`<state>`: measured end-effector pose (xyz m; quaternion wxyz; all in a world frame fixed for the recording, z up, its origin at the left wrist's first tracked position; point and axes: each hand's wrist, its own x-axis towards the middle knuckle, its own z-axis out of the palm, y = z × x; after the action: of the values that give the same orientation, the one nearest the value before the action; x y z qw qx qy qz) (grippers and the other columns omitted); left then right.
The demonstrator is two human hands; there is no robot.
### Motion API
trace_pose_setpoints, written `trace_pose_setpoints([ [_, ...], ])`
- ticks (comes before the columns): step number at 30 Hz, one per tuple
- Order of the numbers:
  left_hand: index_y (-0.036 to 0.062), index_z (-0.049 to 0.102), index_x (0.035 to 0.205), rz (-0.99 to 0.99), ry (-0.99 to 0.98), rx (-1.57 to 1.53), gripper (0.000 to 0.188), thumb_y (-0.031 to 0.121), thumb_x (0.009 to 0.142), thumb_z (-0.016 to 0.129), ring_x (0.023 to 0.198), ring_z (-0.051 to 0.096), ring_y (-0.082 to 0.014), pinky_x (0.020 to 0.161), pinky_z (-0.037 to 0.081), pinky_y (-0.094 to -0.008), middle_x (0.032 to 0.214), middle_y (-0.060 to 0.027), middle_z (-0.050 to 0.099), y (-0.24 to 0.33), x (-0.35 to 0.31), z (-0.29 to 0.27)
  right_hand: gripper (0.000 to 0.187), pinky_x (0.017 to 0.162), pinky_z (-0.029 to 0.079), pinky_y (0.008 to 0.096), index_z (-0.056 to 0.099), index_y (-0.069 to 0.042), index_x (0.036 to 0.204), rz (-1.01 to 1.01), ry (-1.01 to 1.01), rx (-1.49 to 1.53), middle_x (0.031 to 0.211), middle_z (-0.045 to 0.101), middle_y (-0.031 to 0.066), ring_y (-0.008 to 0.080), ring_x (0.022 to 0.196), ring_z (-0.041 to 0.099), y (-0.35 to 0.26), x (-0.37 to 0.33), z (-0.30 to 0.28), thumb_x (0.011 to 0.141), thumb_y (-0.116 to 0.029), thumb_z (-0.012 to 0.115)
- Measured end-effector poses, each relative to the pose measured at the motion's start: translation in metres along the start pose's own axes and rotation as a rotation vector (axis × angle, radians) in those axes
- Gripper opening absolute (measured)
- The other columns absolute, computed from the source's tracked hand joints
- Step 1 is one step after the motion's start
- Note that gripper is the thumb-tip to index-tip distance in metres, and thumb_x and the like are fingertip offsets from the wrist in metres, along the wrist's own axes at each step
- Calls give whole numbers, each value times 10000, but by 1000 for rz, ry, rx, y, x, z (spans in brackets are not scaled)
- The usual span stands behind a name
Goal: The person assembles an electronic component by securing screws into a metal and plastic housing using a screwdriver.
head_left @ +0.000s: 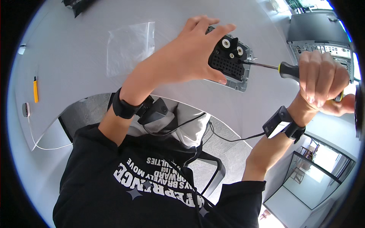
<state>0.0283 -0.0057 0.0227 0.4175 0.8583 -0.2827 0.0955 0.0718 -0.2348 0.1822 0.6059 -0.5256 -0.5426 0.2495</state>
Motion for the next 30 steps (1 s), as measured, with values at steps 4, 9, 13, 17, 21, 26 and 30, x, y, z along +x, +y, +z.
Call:
trace_pose_setpoints([
  [4, 151, 375, 1451, -19, -5, -41, 988, 296, 616, 883, 1361, 277, -358, 1090, 362, -460, 1418, -119, 403, 5, 0, -1, 398, 514, 406, 219, 445, -140, 688, -4, 173, 59, 625, 526, 0, 82, 468, 464, -1, -11, -6, 1014, -346, 343],
  [9, 129, 405, 1428, -80, -9, -108, 917, 221, 634, 856, 1326, 309, -347, 1082, 379, -444, 1375, -114, 427, 11, 0, -3, 375, 515, 413, 225, 437, -136, 686, 44, 248, 119, 608, 517, 15, 78, 449, 442, -2, -7, -3, 1003, -316, 348],
  [13, 142, 415, 1425, -113, -18, -115, 896, 188, 639, 843, 1324, 315, -336, 1067, 402, -436, 1354, -112, 433, 17, 3, -7, 314, 501, 368, 222, 415, -144, 664, 49, 413, 23, 589, 473, 2, 69, 450, 399, -6, 5, 25, 953, -263, 388],
  [17, 158, 421, 1426, -137, 3, -101, 891, 185, 641, 844, 1318, 317, -340, 1055, 417, -431, 1338, -113, 429, 19, 1, -9, 323, 496, 315, 254, 379, -139, 657, 22, 715, -124, 614, 417, 23, 93, 475, 345, -4, 13, 37, 941, -287, 341],
  [21, 152, 423, 1424, -117, 17, -81, 888, 189, 643, 844, 1320, 307, -348, 1059, 415, -433, 1349, -117, 413, 21, 2, -9, 313, 545, 290, 265, 429, -113, 671, -27, 1114, -407, 650, 395, 43, 113, 528, 337, 5, 27, 63, 917, -300, 380],
  [26, 115, 435, 1397, -111, 16, -83, 870, 238, 644, 855, 1328, 283, -359, 1075, 401, -446, 1363, -127, 395, 20, 1, -6, 358, 739, 338, 341, 597, 4, 917, -33, 1051, -294, 914, 443, 142, 197, 773, 427, -3, 23, 72, 898, -309, 424],
  [30, 107, 436, 1385, -119, 40, -75, 872, 262, 640, 862, 1328, 279, -364, 1077, 401, -453, 1366, -133, 394, 22, -1, -4, 356, 935, 260, 442, 668, -101, 1107, 94, 681, -314, 1078, 413, 152, 253, 1024, 366, -28, -2, 46, 850, -305, 531],
])
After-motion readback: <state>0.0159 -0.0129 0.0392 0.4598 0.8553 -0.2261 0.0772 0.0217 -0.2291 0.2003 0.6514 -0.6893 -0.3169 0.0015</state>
